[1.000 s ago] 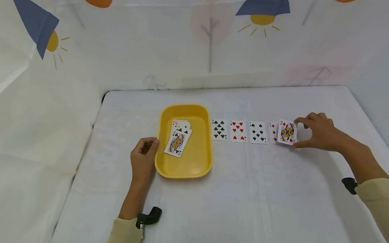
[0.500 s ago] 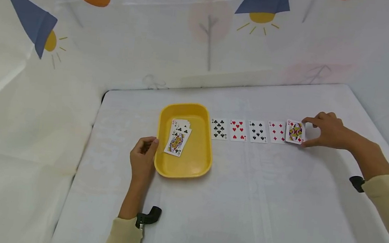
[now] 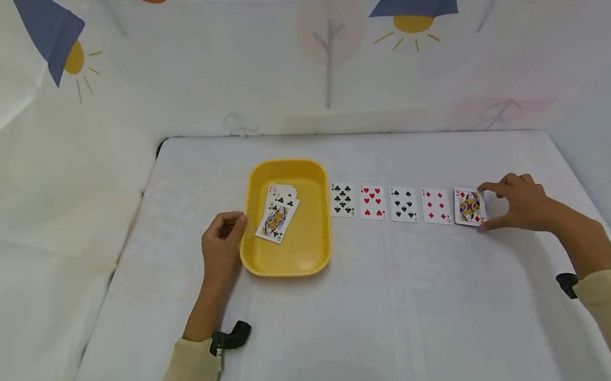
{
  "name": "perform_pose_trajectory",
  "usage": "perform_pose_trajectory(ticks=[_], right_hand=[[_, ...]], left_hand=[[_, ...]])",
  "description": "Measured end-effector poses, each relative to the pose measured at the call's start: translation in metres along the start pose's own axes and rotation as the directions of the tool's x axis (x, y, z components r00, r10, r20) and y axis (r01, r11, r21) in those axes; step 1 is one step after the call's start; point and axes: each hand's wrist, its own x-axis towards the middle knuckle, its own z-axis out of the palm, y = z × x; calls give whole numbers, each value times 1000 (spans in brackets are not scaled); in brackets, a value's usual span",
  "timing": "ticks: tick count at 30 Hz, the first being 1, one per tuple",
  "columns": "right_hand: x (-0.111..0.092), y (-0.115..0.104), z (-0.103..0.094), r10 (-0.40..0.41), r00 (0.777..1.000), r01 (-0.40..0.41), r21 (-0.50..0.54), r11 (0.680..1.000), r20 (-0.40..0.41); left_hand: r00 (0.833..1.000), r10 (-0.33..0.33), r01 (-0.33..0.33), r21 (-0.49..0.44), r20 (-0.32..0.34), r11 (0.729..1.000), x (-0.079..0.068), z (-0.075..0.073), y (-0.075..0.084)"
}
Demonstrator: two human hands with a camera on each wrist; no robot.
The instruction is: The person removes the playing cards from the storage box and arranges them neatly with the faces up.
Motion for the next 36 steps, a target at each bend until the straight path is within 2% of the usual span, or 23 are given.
perform_pose_trajectory(ticks=[8, 26, 31, 36], right_hand=[[4, -1, 1, 5, 1000, -4, -11, 1000, 30], [6, 2, 4, 26, 998, -24, -31, 999, 63], [3, -2, 3, 15, 999, -14, -28, 999, 29], [3, -16, 4, -18, 999, 17, -23, 1000, -41]], left_hand=[[1000, -16, 16, 4, 4, 1000, 0, 1, -1], [1000, 1, -1, 4, 10, 1000, 1, 1, -2], [1000, 2, -2, 7, 8, 1000, 0, 1, -2], [1000, -4, 4, 0, -2, 1000, 1, 2, -3]])
